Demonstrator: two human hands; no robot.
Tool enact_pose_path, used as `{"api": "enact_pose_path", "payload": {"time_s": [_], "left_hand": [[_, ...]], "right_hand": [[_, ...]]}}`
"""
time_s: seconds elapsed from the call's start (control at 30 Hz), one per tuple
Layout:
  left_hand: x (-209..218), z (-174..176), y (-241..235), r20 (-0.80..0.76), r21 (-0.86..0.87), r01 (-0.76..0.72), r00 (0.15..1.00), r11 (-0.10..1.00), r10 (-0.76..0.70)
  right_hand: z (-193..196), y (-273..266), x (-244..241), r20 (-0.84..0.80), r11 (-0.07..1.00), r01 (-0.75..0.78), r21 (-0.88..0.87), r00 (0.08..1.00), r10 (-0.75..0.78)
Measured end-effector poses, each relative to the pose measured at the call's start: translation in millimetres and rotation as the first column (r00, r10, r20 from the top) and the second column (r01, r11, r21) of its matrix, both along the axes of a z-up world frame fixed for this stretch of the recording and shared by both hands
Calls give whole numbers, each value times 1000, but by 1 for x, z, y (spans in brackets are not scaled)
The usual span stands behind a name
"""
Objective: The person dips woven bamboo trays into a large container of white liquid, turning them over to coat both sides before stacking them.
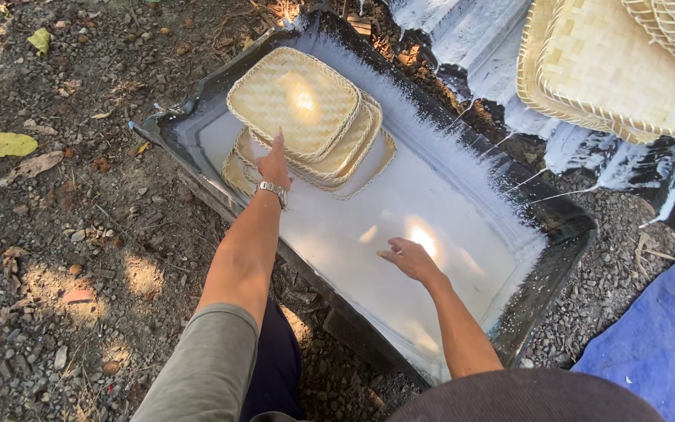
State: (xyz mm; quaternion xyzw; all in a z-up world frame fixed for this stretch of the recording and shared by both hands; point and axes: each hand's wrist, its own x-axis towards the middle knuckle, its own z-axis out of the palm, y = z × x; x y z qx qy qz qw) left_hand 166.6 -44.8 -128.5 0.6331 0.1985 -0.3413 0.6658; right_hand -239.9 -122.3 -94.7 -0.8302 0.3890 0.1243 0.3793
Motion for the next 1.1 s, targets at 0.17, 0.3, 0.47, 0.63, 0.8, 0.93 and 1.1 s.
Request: {"api": "enact_pose_path", "payload": {"time_s": [0.17, 0.3, 0.47, 0.63, 0.8, 0.93, 1.1], "left_hand": [[-24, 32, -24, -16, -56, -60, 998, 997, 59], [-34, 48, -21, 0, -119, -113, 994, 986, 113], [-56, 84, 0, 217, -139, 45, 976, 989, -14], [-95, 131, 27, 464, -382, 545, 811, 746, -355], [-160, 137, 26, 538, -302, 832, 552, 465, -637], [-201, 116, 5, 570, -383, 904, 393, 189, -722], [-242, 63, -23, 412, -342, 909, 372, 237, -832]], "right_hand": [[-14, -4, -21, 37, 1000, 17, 7, 999, -18], [-32, -17, -54, 36, 999, 13, -38, 999, -12], [-27, -28, -87, 62, 979, 196, 49, 978, -199], [5, -31, -83, 207, 775, 477, 415, 779, -591], [30, -46, -93, 327, 528, 519, 672, 432, -841], [12, -47, -128, 345, 428, 352, 832, 276, -897], [-40, -37, -157, 384, 373, 506, 778, 88, -919]]}}
